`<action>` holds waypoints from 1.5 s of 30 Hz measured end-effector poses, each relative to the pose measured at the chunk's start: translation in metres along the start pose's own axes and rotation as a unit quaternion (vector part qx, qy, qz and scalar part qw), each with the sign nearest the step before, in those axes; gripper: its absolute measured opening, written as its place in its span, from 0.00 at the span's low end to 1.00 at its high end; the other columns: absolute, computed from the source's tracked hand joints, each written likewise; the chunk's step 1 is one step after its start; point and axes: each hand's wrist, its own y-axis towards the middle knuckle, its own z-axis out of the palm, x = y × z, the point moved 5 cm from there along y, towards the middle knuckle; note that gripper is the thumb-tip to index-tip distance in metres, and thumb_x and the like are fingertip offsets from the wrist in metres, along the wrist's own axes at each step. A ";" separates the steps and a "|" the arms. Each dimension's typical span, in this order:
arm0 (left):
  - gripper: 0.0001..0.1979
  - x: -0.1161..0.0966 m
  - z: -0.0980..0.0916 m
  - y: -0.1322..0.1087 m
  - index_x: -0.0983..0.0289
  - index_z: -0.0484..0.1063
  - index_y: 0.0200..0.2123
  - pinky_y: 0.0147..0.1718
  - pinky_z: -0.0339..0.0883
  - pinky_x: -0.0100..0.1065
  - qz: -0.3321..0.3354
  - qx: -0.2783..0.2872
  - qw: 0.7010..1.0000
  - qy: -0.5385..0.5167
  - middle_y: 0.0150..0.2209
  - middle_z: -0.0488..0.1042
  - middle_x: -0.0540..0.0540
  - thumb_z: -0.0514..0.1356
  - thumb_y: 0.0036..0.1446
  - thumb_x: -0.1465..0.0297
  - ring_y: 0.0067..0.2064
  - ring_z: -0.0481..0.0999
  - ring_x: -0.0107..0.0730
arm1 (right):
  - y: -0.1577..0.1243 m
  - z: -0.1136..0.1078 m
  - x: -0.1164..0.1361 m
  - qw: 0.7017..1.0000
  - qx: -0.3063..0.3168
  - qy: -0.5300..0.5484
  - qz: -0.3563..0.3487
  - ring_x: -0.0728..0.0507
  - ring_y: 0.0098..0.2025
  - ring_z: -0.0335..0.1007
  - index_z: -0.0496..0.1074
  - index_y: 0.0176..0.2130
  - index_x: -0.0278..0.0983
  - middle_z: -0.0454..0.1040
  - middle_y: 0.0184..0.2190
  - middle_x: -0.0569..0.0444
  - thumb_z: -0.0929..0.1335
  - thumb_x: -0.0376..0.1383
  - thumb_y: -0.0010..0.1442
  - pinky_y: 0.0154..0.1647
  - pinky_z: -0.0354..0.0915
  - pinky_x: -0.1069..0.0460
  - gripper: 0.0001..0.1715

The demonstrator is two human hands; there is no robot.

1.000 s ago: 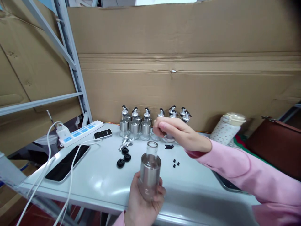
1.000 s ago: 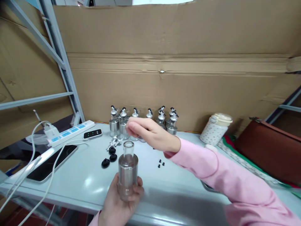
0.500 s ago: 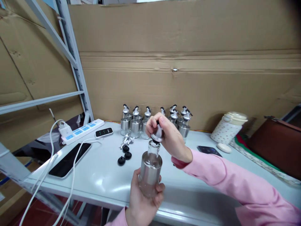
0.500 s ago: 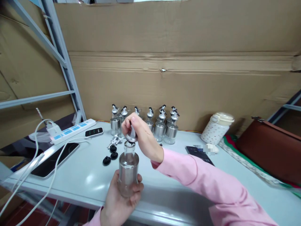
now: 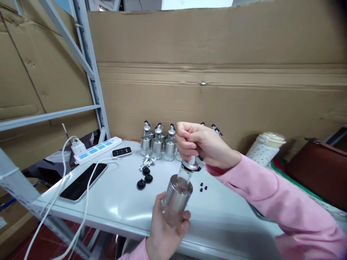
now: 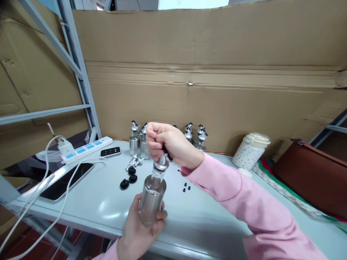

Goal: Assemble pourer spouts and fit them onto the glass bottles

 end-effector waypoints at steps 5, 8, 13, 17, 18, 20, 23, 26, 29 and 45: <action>0.18 0.000 0.000 0.000 0.73 0.70 0.30 0.20 0.51 0.25 -0.020 0.001 1.000 -0.023 0.24 0.70 0.57 0.57 0.49 0.60 0.24 0.64 0.30 | 0.001 0.003 -0.001 0.994 0.057 0.006 0.093 0.57 0.13 0.33 0.53 0.19 0.35 0.45 0.12 0.64 0.57 0.20 0.40 0.10 0.39 0.62 0.11; 0.18 0.001 0.000 0.000 0.73 0.70 0.31 0.21 0.52 0.27 -0.035 0.020 0.999 -0.022 0.26 0.71 0.58 0.57 0.49 0.60 0.25 0.65 0.31 | 0.003 0.000 -0.009 0.989 0.078 0.012 0.128 0.57 0.13 0.31 0.53 0.20 0.35 0.44 0.11 0.65 0.57 0.21 0.39 0.09 0.39 0.63 0.10; 0.18 0.003 0.001 -0.001 0.72 0.71 0.32 0.23 0.53 0.27 -0.048 0.027 0.998 -0.032 0.26 0.70 0.58 0.57 0.49 0.60 0.27 0.66 0.33 | 0.008 -0.004 -0.015 0.985 0.088 -0.012 0.148 0.58 0.13 0.31 0.53 0.19 0.35 0.44 0.11 0.65 0.57 0.22 0.36 0.09 0.38 0.64 0.10; 0.16 0.003 0.001 -0.001 0.69 0.70 0.31 0.23 0.53 0.28 -0.045 0.001 0.999 -0.024 0.26 0.70 0.57 0.56 0.50 0.60 0.26 0.65 0.34 | 0.009 0.000 -0.021 0.971 0.127 -0.031 0.198 0.58 0.12 0.31 0.53 0.20 0.36 0.45 0.11 0.66 0.57 0.23 0.35 0.08 0.38 0.64 0.09; 0.15 0.002 0.001 -0.001 0.69 0.70 0.31 0.24 0.53 0.28 -0.042 -0.004 0.999 -0.023 0.27 0.70 0.57 0.56 0.51 0.60 0.26 0.65 0.34 | 0.010 0.000 -0.022 0.970 0.129 -0.036 0.205 0.58 0.12 0.31 0.53 0.20 0.36 0.45 0.11 0.66 0.57 0.23 0.36 0.08 0.37 0.63 0.09; 0.16 0.002 0.001 -0.001 0.69 0.70 0.32 0.24 0.54 0.28 -0.041 -0.009 0.999 -0.023 0.26 0.70 0.57 0.55 0.51 0.60 0.26 0.66 0.34 | 0.010 0.001 -0.025 0.970 0.120 -0.042 0.205 0.58 0.13 0.31 0.52 0.20 0.36 0.45 0.11 0.66 0.57 0.23 0.35 0.07 0.37 0.64 0.09; 0.18 0.002 0.002 -0.002 0.71 0.71 0.32 0.24 0.54 0.28 -0.050 -0.006 0.998 -0.025 0.25 0.69 0.57 0.54 0.52 0.60 0.27 0.66 0.33 | 0.010 -0.002 -0.029 0.978 0.082 -0.045 0.184 0.58 0.13 0.31 0.52 0.20 0.36 0.44 0.11 0.66 0.56 0.24 0.33 0.08 0.36 0.64 0.10; 0.18 0.001 0.001 -0.002 0.72 0.71 0.31 0.25 0.55 0.28 -0.054 0.000 0.998 -0.029 0.26 0.69 0.57 0.54 0.52 0.60 0.28 0.66 0.33 | 0.009 -0.002 -0.030 0.989 0.046 -0.029 0.140 0.58 0.13 0.31 0.51 0.19 0.36 0.43 0.11 0.66 0.56 0.24 0.32 0.08 0.36 0.63 0.09; 0.19 0.002 -0.001 -0.002 0.73 0.70 0.32 0.25 0.55 0.28 -0.056 0.008 0.998 -0.040 0.27 0.69 0.58 0.54 0.52 0.60 0.29 0.66 0.33 | 0.011 0.003 -0.031 0.992 0.030 -0.032 0.116 0.57 0.14 0.30 0.51 0.18 0.36 0.43 0.11 0.66 0.56 0.25 0.32 0.09 0.35 0.63 0.09; 0.12 -0.003 0.001 0.000 0.65 0.68 0.34 0.25 0.55 0.30 0.008 -0.026 0.999 0.034 0.25 0.70 0.54 0.57 0.51 0.62 0.26 0.68 0.33 | -0.031 0.003 -0.003 0.885 -0.053 -0.456 -0.077 0.51 0.30 0.59 0.62 0.39 0.37 0.66 0.31 0.55 0.63 0.30 0.52 0.29 0.58 0.55 0.11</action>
